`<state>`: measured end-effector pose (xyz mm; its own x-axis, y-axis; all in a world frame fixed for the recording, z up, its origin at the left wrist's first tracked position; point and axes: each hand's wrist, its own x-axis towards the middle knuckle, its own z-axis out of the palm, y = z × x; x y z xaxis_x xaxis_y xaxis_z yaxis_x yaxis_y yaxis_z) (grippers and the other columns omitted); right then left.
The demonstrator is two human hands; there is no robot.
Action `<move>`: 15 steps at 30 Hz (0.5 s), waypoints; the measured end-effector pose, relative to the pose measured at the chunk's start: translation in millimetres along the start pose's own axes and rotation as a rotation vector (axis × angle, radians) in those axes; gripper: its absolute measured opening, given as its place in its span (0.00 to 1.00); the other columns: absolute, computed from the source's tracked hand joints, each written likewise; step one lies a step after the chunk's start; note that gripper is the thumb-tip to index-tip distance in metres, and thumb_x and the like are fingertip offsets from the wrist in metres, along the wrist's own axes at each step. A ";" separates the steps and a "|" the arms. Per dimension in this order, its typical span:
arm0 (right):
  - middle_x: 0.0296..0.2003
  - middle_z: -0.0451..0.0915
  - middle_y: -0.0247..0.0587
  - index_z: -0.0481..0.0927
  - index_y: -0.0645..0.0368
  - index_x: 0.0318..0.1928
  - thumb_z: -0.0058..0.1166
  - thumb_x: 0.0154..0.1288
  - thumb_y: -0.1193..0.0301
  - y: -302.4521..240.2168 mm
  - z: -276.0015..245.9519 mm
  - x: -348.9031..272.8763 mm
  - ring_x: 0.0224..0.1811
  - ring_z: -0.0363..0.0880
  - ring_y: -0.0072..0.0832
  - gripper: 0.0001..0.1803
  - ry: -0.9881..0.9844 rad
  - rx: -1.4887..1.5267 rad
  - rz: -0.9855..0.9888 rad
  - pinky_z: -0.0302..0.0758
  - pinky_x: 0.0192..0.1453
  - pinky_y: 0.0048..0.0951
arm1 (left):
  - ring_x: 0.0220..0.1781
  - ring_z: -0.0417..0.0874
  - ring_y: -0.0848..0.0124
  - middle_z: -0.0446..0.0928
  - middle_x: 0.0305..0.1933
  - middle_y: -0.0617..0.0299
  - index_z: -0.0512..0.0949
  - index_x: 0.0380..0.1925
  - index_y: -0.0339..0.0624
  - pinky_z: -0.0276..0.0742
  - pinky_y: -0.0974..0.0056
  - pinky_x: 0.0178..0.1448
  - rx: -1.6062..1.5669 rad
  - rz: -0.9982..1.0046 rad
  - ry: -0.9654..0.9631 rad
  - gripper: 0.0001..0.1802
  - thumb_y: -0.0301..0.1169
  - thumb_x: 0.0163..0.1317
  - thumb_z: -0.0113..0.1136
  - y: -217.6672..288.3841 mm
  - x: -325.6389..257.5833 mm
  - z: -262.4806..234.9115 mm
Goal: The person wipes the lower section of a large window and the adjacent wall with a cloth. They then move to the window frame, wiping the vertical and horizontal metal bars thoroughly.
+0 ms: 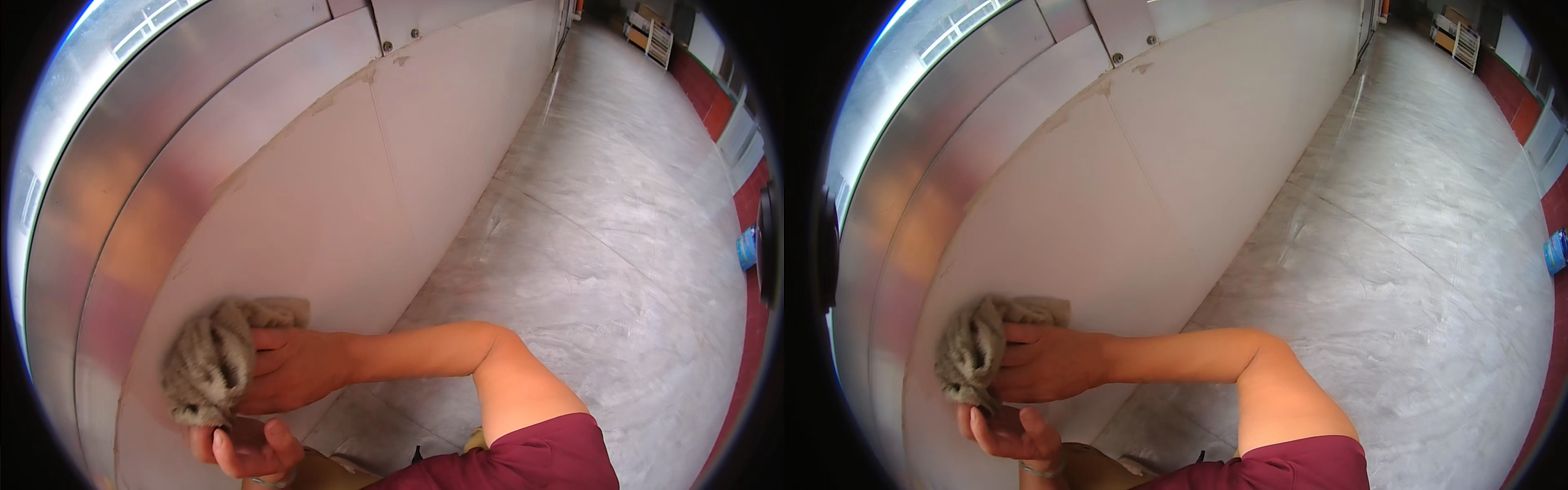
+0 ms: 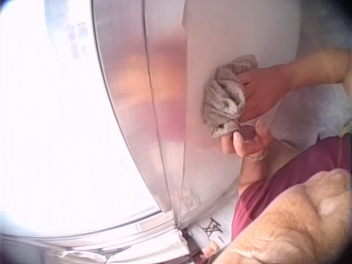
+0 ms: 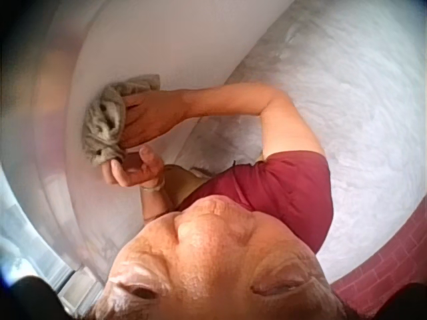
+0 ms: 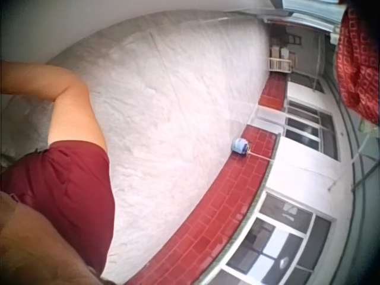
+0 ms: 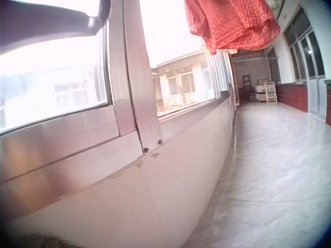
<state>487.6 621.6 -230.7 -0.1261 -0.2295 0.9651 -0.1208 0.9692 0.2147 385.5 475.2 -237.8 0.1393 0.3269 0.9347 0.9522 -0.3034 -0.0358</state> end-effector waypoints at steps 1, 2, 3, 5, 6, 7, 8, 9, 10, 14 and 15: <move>0.47 0.79 0.25 0.81 0.48 0.37 0.54 0.57 0.66 -2.0 4.7 11.1 0.58 0.74 0.29 0.08 0.021 -0.011 -0.037 0.63 0.73 0.48 | 0.65 0.67 0.47 0.57 0.69 0.39 0.55 0.70 0.36 0.68 0.43 0.67 0.007 -0.018 0.074 0.35 0.34 0.66 0.54 0.3 -0.1 0.3; 0.46 0.78 0.25 0.80 0.47 0.36 0.54 0.56 0.66 -4.3 12.0 20.6 0.58 0.74 0.28 0.07 0.035 -0.014 -0.054 0.62 0.73 0.48 | 0.66 0.68 0.46 0.57 0.69 0.39 0.56 0.69 0.36 0.69 0.43 0.67 -0.004 -0.063 0.124 0.35 0.33 0.65 0.55 4.0 3.6 -3.1; 0.45 0.78 0.25 0.80 0.47 0.35 0.54 0.56 0.65 -7.7 21.9 27.9 0.57 0.74 0.28 0.06 0.049 -0.012 -0.073 0.62 0.73 0.48 | 0.65 0.68 0.46 0.58 0.68 0.38 0.56 0.69 0.36 0.68 0.42 0.68 0.076 -0.057 0.215 0.35 0.34 0.65 0.55 1.9 4.5 -3.6; 0.47 0.78 0.26 0.79 0.49 0.37 0.54 0.58 0.65 -8.2 24.5 34.1 0.58 0.74 0.28 0.07 0.015 -0.002 -0.098 0.63 0.73 0.46 | 0.64 0.69 0.44 0.60 0.67 0.38 0.57 0.70 0.37 0.68 0.42 0.66 0.103 -0.016 0.332 0.34 0.34 0.66 0.54 0.1 14.1 1.0; 0.50 0.78 0.27 0.79 0.51 0.41 0.54 0.60 0.66 -7.1 20.5 36.4 0.60 0.73 0.28 0.09 -0.032 0.008 -0.103 0.64 0.73 0.45 | 0.60 0.71 0.45 0.64 0.62 0.42 0.60 0.65 0.37 0.71 0.45 0.63 0.030 0.034 0.363 0.31 0.34 0.65 0.58 1.4 26.8 6.0; 0.52 0.78 0.28 0.78 0.52 0.44 0.53 0.62 0.67 -3.0 18.7 35.7 0.61 0.73 0.28 0.10 -0.088 -0.004 -0.115 0.65 0.73 0.44 | 0.56 0.74 0.46 0.68 0.56 0.45 0.64 0.60 0.37 0.75 0.49 0.59 -0.039 0.068 0.409 0.28 0.34 0.64 0.63 2.9 39.0 14.0; 0.54 0.77 0.29 0.78 0.54 0.47 0.53 0.64 0.67 -3.4 16.7 35.9 0.62 0.72 0.28 0.12 -0.140 -0.018 -0.126 0.66 0.72 0.43 | 0.52 0.77 0.47 0.72 0.51 0.49 0.68 0.55 0.38 0.78 0.52 0.56 -0.107 0.104 0.455 0.25 0.34 0.63 0.67 2.1 45.6 17.7; 0.55 0.76 0.30 0.76 0.54 0.50 0.52 0.66 0.67 -1.5 13.3 34.6 0.63 0.72 0.27 0.13 -0.182 -0.061 -0.135 0.66 0.72 0.43 | 0.52 0.77 0.47 0.71 0.51 0.48 0.66 0.56 0.38 0.78 0.52 0.55 -0.084 0.126 0.382 0.28 0.36 0.62 0.67 -3.8 41.6 14.3; 0.56 0.75 0.31 0.74 0.55 0.52 0.52 0.67 0.67 1.4 12.1 30.2 0.63 0.71 0.27 0.14 -0.224 -0.143 -0.157 0.67 0.71 0.42 | 0.52 0.77 0.46 0.70 0.51 0.48 0.64 0.56 0.38 0.78 0.52 0.54 -0.063 0.148 0.308 0.30 0.37 0.62 0.68 -11.6 33.8 8.6; 0.53 0.74 0.25 0.74 0.45 0.48 0.52 0.68 0.65 7.2 6.5 14.5 0.60 0.72 0.23 0.10 -0.212 -0.357 -0.201 0.72 0.65 0.44 | 0.58 0.72 0.49 0.65 0.61 0.45 0.60 0.64 0.39 0.72 0.48 0.59 -0.130 0.055 0.217 0.29 0.33 0.67 0.57 -8.8 28.9 1.7; 0.51 0.74 0.22 0.75 0.40 0.44 0.52 0.67 0.64 13.2 4.7 12.6 0.58 0.73 0.22 0.06 -0.171 -0.369 -0.188 0.75 0.62 0.45 | 0.63 0.69 0.43 0.62 0.67 0.39 0.57 0.70 0.38 0.68 0.42 0.65 -0.185 0.007 0.181 0.32 0.33 0.68 0.52 -8.0 18.0 -2.3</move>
<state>479.8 631.1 -216.4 -0.3006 -0.3863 0.8720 0.1978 0.8692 0.4532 379.8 481.5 -219.9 0.0794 0.1638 0.9833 0.8832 -0.4690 0.0069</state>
